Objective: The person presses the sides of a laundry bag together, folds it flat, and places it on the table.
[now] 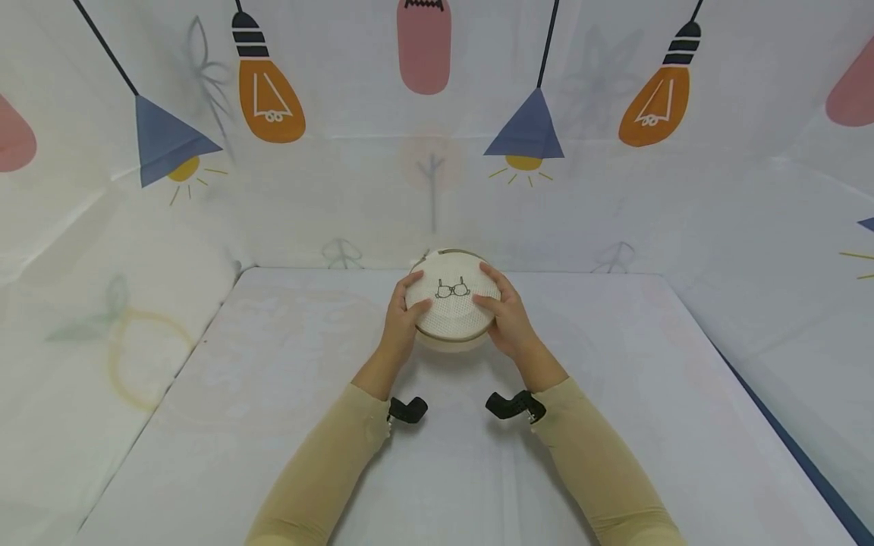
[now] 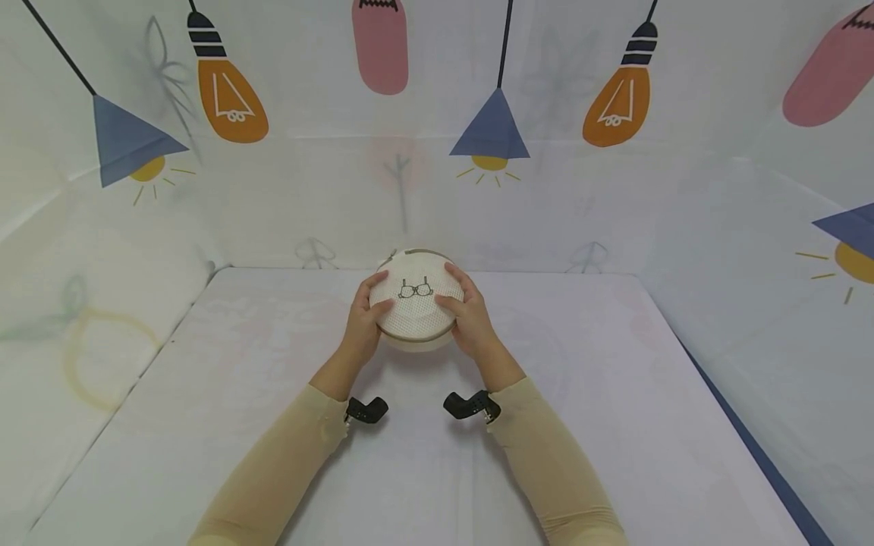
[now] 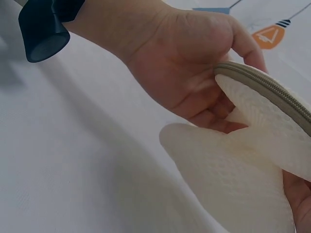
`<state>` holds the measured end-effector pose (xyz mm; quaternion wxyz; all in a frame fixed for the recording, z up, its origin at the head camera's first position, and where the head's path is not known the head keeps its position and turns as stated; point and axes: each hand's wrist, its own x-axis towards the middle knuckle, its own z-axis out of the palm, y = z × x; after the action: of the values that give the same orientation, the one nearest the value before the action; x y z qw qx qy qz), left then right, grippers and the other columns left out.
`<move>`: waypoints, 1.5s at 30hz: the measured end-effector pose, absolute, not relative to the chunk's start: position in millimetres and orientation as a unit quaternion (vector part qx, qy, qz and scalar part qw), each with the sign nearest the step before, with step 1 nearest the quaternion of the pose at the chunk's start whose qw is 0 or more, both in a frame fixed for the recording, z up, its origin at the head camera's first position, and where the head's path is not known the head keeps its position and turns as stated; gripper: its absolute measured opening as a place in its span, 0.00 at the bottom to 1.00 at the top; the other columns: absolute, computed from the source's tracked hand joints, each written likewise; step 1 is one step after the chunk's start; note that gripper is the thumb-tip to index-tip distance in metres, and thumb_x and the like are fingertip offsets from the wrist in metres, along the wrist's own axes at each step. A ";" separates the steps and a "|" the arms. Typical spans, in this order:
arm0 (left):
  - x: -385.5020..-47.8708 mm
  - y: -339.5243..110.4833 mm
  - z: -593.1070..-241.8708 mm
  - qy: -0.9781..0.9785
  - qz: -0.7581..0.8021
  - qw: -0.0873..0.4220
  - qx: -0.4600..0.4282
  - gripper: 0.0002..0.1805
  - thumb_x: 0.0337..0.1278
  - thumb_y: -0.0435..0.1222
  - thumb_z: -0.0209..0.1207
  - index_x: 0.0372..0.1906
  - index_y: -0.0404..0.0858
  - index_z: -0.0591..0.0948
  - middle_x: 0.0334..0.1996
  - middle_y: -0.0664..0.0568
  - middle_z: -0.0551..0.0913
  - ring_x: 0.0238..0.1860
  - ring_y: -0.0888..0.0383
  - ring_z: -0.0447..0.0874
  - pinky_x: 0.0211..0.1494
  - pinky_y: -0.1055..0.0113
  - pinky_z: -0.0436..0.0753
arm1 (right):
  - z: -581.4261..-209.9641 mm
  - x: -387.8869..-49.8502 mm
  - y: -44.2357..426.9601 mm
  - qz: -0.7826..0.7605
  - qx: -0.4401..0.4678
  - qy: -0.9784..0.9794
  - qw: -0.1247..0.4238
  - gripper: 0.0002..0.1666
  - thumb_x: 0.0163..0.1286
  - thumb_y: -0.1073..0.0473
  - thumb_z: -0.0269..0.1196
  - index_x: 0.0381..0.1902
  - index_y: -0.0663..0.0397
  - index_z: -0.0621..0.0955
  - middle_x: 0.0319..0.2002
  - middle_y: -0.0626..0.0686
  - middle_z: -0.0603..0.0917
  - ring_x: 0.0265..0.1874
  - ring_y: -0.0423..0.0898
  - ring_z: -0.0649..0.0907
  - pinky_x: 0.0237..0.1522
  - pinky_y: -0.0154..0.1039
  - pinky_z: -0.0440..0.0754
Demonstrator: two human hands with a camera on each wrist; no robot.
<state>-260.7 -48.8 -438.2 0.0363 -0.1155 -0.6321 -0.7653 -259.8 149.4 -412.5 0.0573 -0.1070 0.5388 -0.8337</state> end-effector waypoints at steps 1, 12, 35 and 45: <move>-261.4 -49.7 -437.6 -0.629 -0.768 0.033 -0.116 0.32 0.67 0.27 0.52 0.75 0.39 0.61 0.78 0.48 0.52 0.78 0.55 0.50 0.78 0.61 0.52 | -412.8 -260.0 149.7 -0.834 -0.107 0.537 0.059 0.41 0.72 0.77 0.51 0.79 0.53 0.55 0.79 0.51 0.53 0.69 0.53 0.70 0.57 0.34 0.79; -269.7 -60.7 -437.8 -0.642 -0.757 0.016 -0.124 0.34 0.66 0.26 0.50 0.77 0.39 0.60 0.79 0.50 0.51 0.79 0.54 0.45 0.79 0.61 0.45 | -416.2 -260.6 151.5 -0.829 -0.102 0.543 0.087 0.40 0.72 0.76 0.52 0.78 0.53 0.58 0.78 0.52 0.55 0.67 0.51 0.72 0.57 0.33 0.79; -263.0 -60.7 -443.0 -0.705 -0.701 0.046 -0.101 0.32 0.70 0.34 0.57 0.75 0.46 0.63 0.77 0.53 0.57 0.77 0.54 0.53 0.78 0.59 0.52 | -417.0 -259.5 151.2 -0.790 -0.103 0.594 0.110 0.40 0.74 0.72 0.53 0.79 0.52 0.56 0.80 0.49 0.48 0.68 0.51 0.69 0.52 0.29 0.79; -264.1 -59.9 -446.2 -0.723 -0.680 0.076 -0.092 0.33 0.69 0.37 0.58 0.76 0.45 0.63 0.77 0.53 0.59 0.78 0.54 0.52 0.79 0.59 0.51 | -421.7 -261.7 150.6 -0.760 -0.084 0.632 0.125 0.39 0.75 0.69 0.53 0.79 0.44 0.56 0.80 0.49 0.48 0.73 0.52 0.64 0.60 0.34 0.75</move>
<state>-264.1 -59.9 -446.2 0.0756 -0.0924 -0.7234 -0.6800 -261.7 150.6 -421.7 0.1246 -0.0839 0.6321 -0.7602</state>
